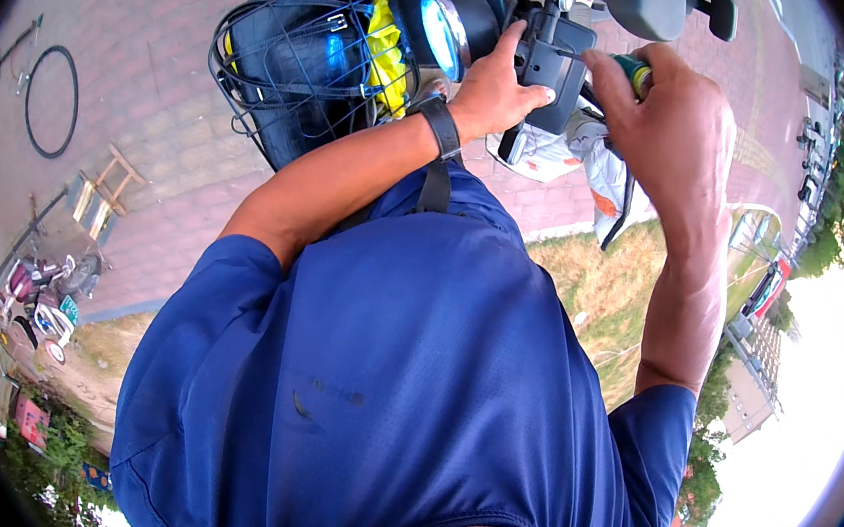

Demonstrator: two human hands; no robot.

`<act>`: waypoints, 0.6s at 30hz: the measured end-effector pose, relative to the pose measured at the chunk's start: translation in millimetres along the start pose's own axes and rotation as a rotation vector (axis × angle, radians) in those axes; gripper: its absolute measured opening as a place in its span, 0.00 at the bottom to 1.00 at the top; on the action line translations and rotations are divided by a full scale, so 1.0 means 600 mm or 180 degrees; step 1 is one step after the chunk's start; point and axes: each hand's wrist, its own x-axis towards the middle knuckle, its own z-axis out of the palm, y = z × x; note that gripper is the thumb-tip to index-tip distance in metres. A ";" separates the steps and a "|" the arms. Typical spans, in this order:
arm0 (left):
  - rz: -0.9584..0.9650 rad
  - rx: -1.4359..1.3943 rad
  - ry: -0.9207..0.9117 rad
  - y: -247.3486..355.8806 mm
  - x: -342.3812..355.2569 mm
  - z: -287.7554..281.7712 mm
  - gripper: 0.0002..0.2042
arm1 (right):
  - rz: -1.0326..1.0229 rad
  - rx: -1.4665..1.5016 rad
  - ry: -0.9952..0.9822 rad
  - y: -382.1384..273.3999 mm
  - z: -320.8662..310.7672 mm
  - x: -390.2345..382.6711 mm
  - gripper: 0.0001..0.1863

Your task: The person works on the handlebar area of an electric scooter, using a screwdriver to remove a cover and inspect the internal wiring and control unit. They manipulate wires and connectors while checking the status of the digital display panel.

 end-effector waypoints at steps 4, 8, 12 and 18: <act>0.0084 0.0071 0.0045 -0.004 0.003 0.001 0.49 | 0.0178 0.0148 -0.0252 0.005 -0.010 0.018 0.25; 0.0013 0.0099 0.0039 -0.004 0.002 0.002 0.49 | -0.0227 0.0167 -0.0410 0.006 -0.017 0.013 0.25; 0.0007 0.0091 -0.0010 -0.001 0.004 0.000 0.49 | -0.0155 -0.0069 -0.0495 0.009 -0.018 0.030 0.24; -0.0001 -0.0004 -0.0034 -0.001 0.003 -0.002 0.49 | -0.0320 0.0064 -0.0654 0.015 -0.024 0.035 0.20</act>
